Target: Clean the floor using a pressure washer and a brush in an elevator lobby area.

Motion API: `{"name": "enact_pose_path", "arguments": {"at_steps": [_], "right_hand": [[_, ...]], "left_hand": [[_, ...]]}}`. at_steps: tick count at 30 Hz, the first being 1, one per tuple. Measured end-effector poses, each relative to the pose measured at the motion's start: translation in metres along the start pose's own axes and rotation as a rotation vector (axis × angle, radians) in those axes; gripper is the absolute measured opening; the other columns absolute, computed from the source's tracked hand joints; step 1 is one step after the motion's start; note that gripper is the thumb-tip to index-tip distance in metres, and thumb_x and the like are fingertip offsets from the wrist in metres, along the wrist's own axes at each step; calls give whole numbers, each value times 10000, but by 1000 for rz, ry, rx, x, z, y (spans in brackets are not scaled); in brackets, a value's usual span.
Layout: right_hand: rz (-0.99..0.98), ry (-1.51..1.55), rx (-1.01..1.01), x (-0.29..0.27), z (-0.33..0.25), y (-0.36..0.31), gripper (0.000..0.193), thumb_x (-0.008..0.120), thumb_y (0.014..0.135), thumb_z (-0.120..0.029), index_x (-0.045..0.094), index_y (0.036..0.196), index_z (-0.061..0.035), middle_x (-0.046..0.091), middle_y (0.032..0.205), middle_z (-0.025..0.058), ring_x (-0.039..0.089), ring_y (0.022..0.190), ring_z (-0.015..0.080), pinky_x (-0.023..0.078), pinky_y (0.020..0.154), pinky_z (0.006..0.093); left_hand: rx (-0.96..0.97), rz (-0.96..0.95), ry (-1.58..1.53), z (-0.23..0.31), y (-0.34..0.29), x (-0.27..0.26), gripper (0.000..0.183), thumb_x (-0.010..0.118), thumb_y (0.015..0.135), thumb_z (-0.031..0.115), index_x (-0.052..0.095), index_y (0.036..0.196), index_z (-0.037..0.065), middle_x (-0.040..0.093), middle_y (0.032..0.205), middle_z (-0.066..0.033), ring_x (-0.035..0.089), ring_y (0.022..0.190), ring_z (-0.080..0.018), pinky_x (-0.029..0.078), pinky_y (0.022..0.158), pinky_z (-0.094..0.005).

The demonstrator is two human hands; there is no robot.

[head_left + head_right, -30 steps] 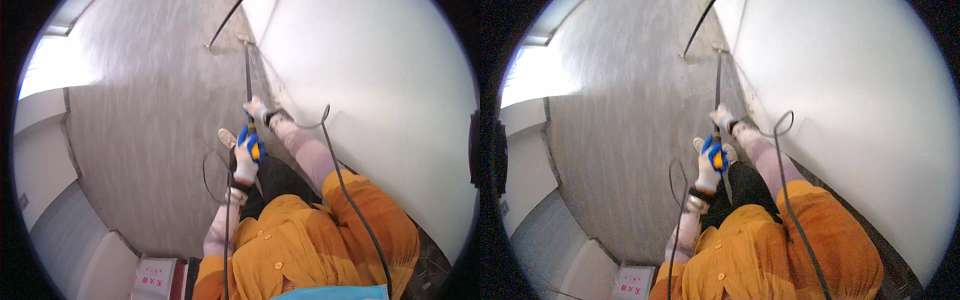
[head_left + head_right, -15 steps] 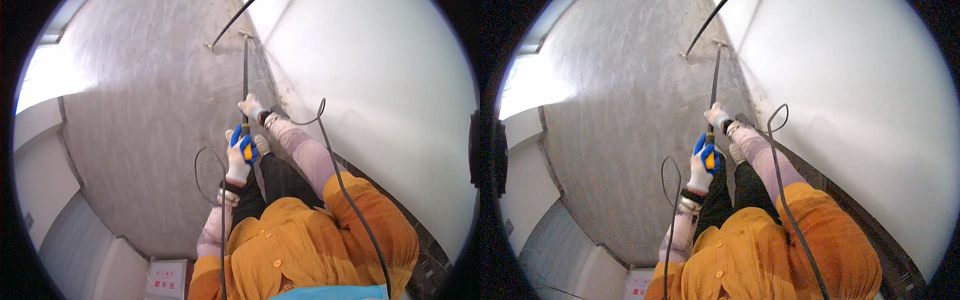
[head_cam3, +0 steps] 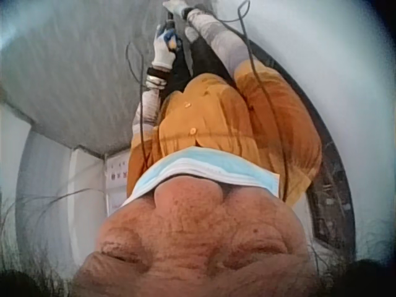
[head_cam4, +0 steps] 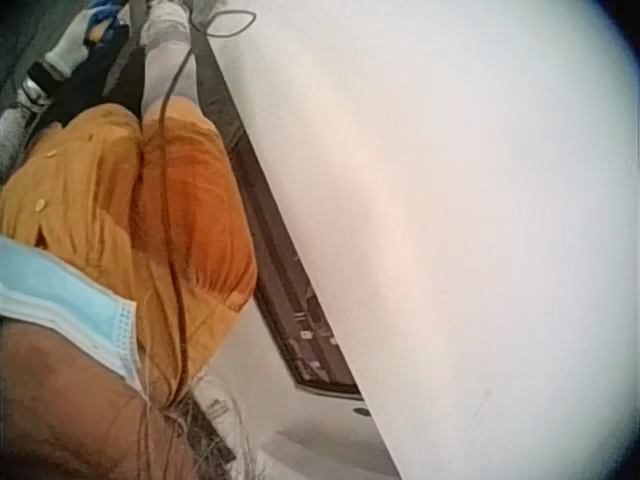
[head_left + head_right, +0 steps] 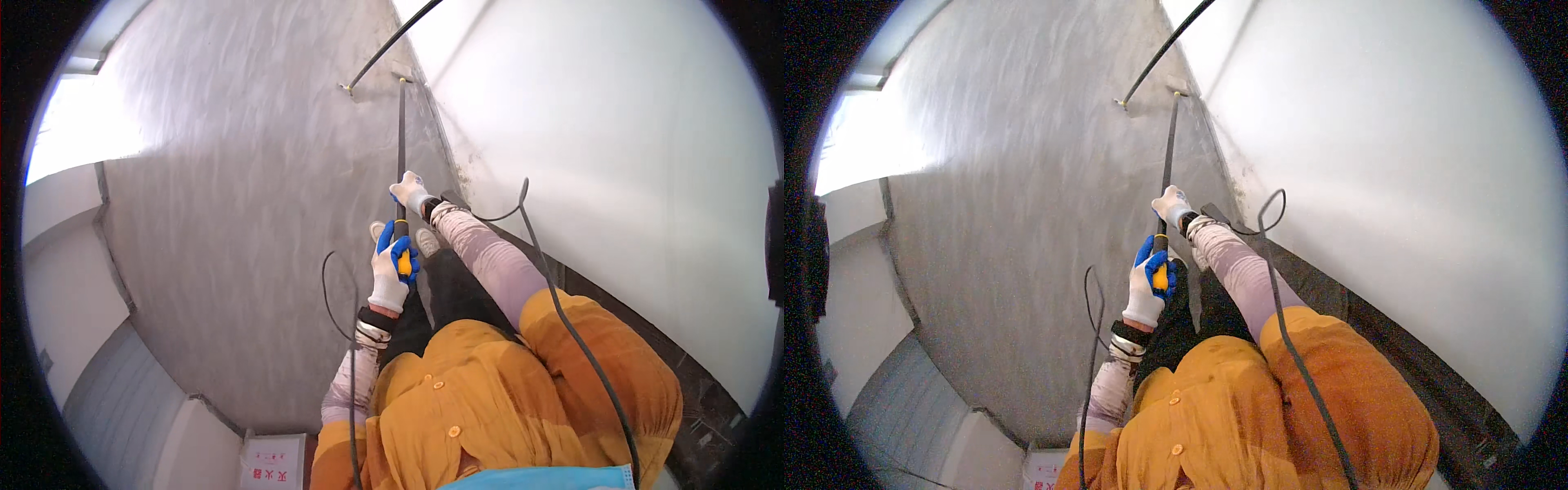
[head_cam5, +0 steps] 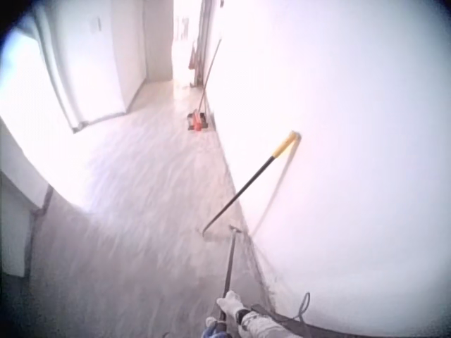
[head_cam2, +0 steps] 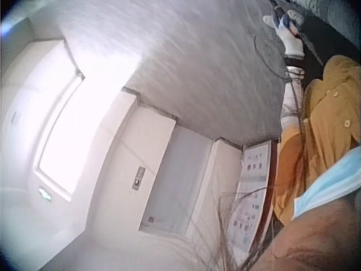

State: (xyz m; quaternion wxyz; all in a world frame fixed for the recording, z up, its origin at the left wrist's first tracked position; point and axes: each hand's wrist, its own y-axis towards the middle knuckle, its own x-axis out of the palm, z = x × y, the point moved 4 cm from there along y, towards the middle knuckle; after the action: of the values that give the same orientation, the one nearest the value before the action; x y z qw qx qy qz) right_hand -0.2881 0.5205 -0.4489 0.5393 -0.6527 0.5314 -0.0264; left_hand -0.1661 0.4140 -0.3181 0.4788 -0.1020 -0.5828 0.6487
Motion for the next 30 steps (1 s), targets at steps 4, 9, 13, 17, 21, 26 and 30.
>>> {"name": "enact_pose_path", "arguments": {"at_steps": [4, 9, 13, 17, 21, 26, 30], "right_hand": [[-47, 12, -31, 19, 21, -46, 489, 601, 738, -312, 508, 1049, 53, 545, 1065, 313, 523, 1049, 419, 431, 873, 432], [-40, 56, 62, 32, 47, -84, 523, 575, 770, -358, 498, 1083, 54, 540, 1084, 314, 516, 1047, 433, 413, 904, 450], [-68, -124, -67, -12, 14, -28, 460, 578, 743, -307, 533, 1024, 54, 574, 1020, 297, 556, 987, 413, 447, 853, 431], [-71, -76, -32, -40, 7, -2, 417, 556, 725, -267, 547, 975, 67, 587, 981, 299, 570, 957, 407, 450, 832, 431], [-134, -11, -13, -22, 32, -34, 472, 564, 740, -322, 525, 1023, 53, 592, 999, 273, 566, 973, 400, 450, 827, 438], [-124, 25, 4, -26, 33, -61, 496, 553, 757, -370, 532, 1028, 45, 591, 1000, 268, 553, 977, 421, 450, 825, 446], [-141, -24, -124, -63, 7, 0, 451, 542, 750, -305, 535, 1011, 63, 574, 994, 310, 556, 977, 418, 445, 829, 449]], "left_hand": [[-30, 33, 37, -18, -30, -21, 568, 569, 798, 97, 393, 1336, 153, 553, 734, -33, 497, 497, -123, 366, 398, -228], [-159, 166, 15, -37, -62, -36, 565, 554, 783, 51, 422, 1323, 154, 560, 687, -42, 520, 489, -131, 377, 370, -235], [-100, 145, -61, -28, -11, 2, 550, 570, 786, 76, 431, 1311, 159, 555, 688, -43, 516, 490, -132, 391, 379, -246], [-64, 126, 8, -20, 7, 31, 526, 574, 796, 89, 441, 1298, 168, 552, 708, -40, 527, 520, -128, 393, 388, -239], [-105, 161, -40, -30, -30, 29, 540, 563, 798, 79, 430, 1313, 176, 570, 717, -42, 532, 521, -132, 398, 385, -237], [-7, 232, 76, -42, -54, 28, 525, 568, 806, 101, 432, 1311, 157, 567, 699, -42, 535, 530, -119, 395, 401, -223], [-43, 230, -85, -18, -4, 80, 502, 566, 817, 109, 439, 1302, 145, 571, 719, -41, 531, 531, -113, 393, 413, -215]]}}
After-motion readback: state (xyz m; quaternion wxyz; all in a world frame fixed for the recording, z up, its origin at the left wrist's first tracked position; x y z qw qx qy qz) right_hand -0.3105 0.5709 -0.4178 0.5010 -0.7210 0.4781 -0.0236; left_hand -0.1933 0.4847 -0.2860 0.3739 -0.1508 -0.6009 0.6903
